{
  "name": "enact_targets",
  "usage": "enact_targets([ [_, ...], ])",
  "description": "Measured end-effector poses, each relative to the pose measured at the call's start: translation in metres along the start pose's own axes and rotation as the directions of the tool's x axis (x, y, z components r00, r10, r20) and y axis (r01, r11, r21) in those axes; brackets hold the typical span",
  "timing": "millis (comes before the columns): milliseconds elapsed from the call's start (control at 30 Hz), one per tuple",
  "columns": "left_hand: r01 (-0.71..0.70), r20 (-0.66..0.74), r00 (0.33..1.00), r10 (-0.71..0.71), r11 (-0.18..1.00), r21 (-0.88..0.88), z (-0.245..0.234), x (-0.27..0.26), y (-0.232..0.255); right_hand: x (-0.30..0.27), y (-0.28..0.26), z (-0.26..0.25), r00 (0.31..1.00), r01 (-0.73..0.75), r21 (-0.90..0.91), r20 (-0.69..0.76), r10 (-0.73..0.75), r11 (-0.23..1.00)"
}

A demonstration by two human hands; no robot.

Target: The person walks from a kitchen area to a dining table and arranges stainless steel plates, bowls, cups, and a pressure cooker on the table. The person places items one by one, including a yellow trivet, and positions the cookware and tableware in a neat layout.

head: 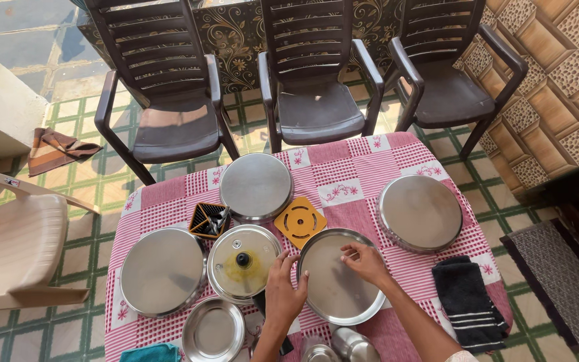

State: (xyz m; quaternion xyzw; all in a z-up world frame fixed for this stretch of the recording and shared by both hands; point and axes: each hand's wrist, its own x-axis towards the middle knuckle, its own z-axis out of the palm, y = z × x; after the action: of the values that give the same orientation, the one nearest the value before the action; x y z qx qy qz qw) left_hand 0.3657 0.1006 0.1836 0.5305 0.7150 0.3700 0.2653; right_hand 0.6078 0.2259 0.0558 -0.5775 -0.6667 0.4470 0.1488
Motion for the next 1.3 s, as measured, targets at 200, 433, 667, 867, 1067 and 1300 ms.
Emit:
enact_targets([
  [200,0.131,0.125,0.983,-0.138,0.99,0.058,0.06,0.005,-0.022,0.08,0.0,0.023,0.986,0.159,-0.107,-0.035,-0.164,0.981],
  [433,0.326,0.3,0.895,-0.331,0.943,0.067,0.064,-0.005,-0.034,0.162,-0.029,0.061,0.981,0.146,-0.223,-0.092,-0.17,0.964],
  [667,0.449,0.296,0.864,-0.408,0.89,-0.083,0.067,-0.019,-0.059,0.206,-0.053,0.104,0.97,0.172,-0.352,-0.104,-0.221,0.92],
  [867,0.515,0.3,0.839,-0.454,0.841,-0.167,0.076,-0.021,-0.077,0.213,-0.055,0.095,0.973,0.151,-0.443,-0.089,-0.211,0.884],
  [1067,0.545,0.292,0.825,-0.483,0.816,-0.192,0.083,-0.013,-0.065,0.209,-0.047,0.081,0.961,0.212,-0.438,-0.066,-0.267,0.874],
  [1300,0.443,0.257,0.862,-0.437,0.896,0.035,0.085,0.018,-0.05,0.204,-0.056,0.076,0.956,0.258,-0.466,-0.001,-0.293,0.846],
])
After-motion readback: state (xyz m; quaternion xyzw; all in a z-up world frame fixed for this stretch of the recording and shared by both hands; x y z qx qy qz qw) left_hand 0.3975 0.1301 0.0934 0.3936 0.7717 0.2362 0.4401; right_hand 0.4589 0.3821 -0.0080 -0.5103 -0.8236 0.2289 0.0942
